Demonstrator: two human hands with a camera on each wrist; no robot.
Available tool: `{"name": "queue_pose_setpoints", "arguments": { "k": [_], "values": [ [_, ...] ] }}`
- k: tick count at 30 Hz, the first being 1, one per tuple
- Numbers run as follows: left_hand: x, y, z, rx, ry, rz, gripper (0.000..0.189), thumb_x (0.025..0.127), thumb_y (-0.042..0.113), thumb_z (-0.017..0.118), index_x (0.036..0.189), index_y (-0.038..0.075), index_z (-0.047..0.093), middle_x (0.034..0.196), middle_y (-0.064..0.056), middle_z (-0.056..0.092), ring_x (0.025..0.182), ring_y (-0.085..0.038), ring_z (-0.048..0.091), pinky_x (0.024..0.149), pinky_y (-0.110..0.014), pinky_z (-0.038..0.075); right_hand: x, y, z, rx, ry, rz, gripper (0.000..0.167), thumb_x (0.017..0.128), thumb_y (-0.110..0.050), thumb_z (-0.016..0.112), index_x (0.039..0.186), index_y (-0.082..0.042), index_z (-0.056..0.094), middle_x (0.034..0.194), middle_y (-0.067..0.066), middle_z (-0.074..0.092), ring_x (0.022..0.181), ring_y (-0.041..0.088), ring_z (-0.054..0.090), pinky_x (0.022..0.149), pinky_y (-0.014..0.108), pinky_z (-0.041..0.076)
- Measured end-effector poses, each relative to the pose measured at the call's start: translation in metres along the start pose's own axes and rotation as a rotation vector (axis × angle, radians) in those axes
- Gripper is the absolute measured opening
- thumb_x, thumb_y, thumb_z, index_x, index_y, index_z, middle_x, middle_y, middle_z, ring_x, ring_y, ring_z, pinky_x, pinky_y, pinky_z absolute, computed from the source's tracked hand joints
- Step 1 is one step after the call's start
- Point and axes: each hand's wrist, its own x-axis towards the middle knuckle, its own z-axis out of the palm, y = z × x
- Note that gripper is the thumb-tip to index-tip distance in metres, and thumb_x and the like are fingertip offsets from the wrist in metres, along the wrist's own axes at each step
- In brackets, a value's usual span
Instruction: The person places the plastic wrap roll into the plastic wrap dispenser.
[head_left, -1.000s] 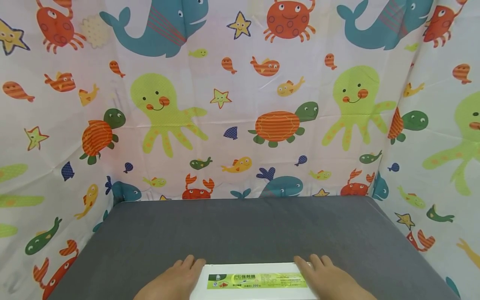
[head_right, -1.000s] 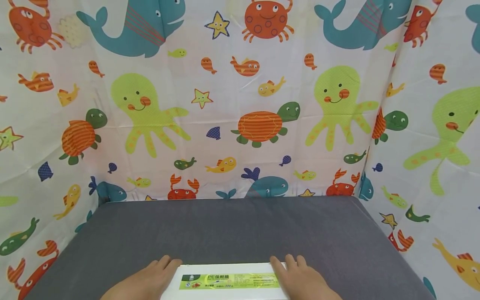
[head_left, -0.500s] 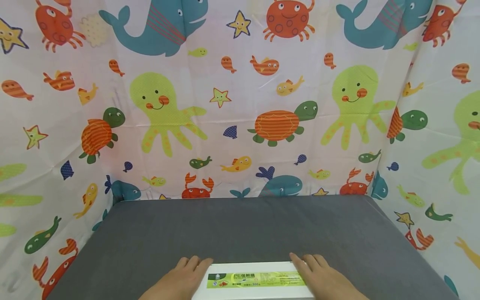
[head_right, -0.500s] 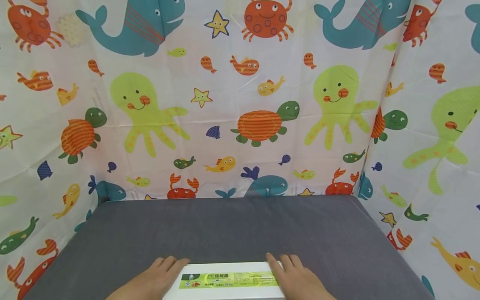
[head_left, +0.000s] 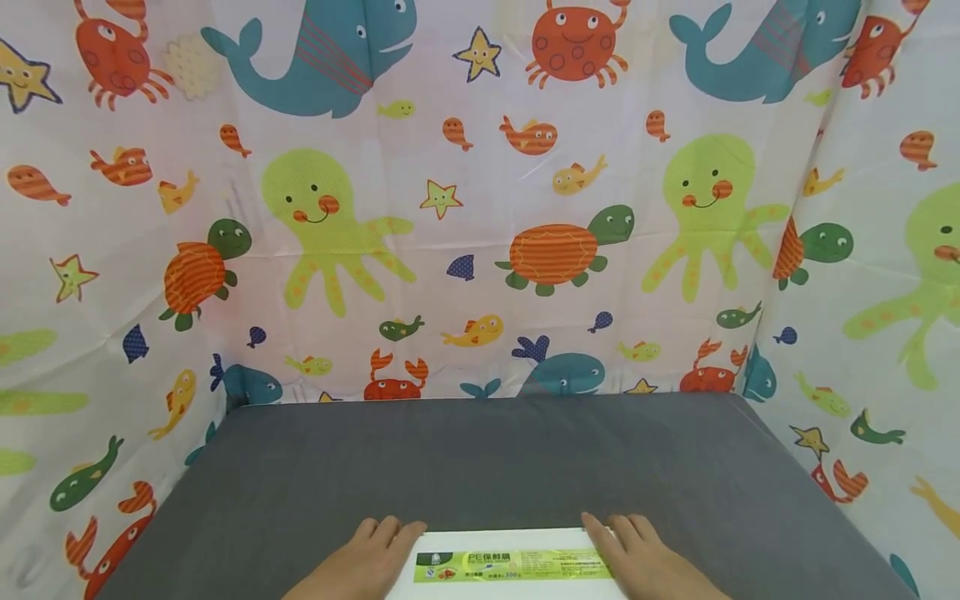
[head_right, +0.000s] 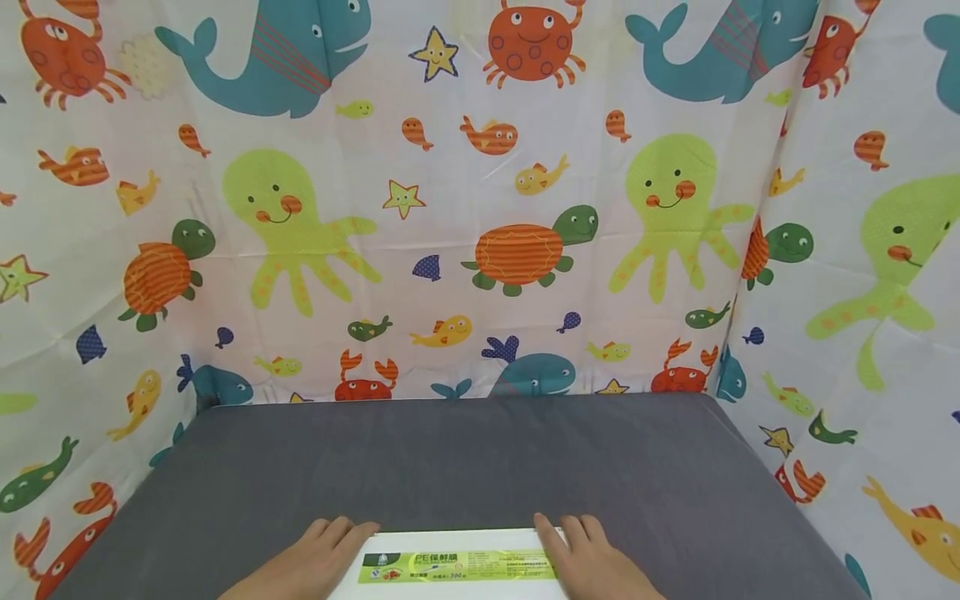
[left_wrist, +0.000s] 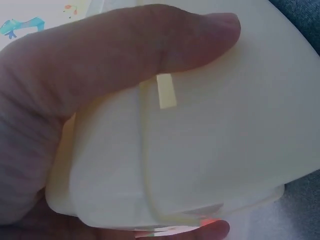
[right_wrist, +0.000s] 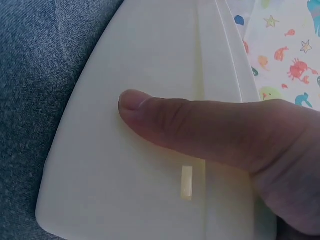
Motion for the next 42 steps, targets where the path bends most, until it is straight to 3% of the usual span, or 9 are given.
{"name": "queue_pose_setpoints", "arguments": {
  "k": [5,13,20,42],
  "values": [
    [-0.003,0.001,0.004,0.016,0.014,-0.018,0.103,0.076,0.079,0.065,0.146,0.007,0.040,0.118,0.001,0.049,0.096,-0.015,0.036,0.072,-0.037,0.051,-0.002,-0.002,0.003,-0.028,0.025,-0.018,0.112,0.074,-0.088,0.054,0.149,-0.005,0.038,0.132,0.008,0.047,0.112,0.030,0.043,0.081,0.048,0.055],
    [-0.004,-0.001,0.010,0.062,0.103,0.021,0.107,0.075,0.084,0.058,0.147,0.007,0.038,0.121,-0.001,0.049,0.099,-0.017,0.035,0.072,-0.036,0.050,-0.004,-0.004,0.009,-0.054,0.116,-0.024,0.113,0.072,-0.090,0.053,0.149,-0.008,0.037,0.134,0.006,0.047,0.113,0.025,0.042,0.083,0.048,0.056],
    [-0.003,-0.001,0.009,0.040,0.069,0.003,0.106,0.075,0.084,0.060,0.147,0.009,0.039,0.122,-0.001,0.050,0.098,-0.016,0.036,0.072,-0.038,0.051,-0.007,-0.002,0.013,-0.039,0.163,-0.054,0.108,0.077,-0.086,0.054,0.149,-0.008,0.036,0.133,0.007,0.047,0.113,0.026,0.042,0.079,0.044,0.057],
    [-0.001,0.002,0.014,0.083,0.108,-0.071,0.105,0.073,0.088,0.055,0.143,0.011,0.047,0.120,0.000,0.054,0.098,-0.021,0.044,0.076,-0.044,0.055,-0.005,-0.001,0.020,-0.106,0.208,-0.042,0.103,0.079,-0.085,0.050,0.149,-0.011,0.039,0.131,0.005,0.052,0.111,0.025,0.047,0.080,0.045,0.057]
  ]
}}
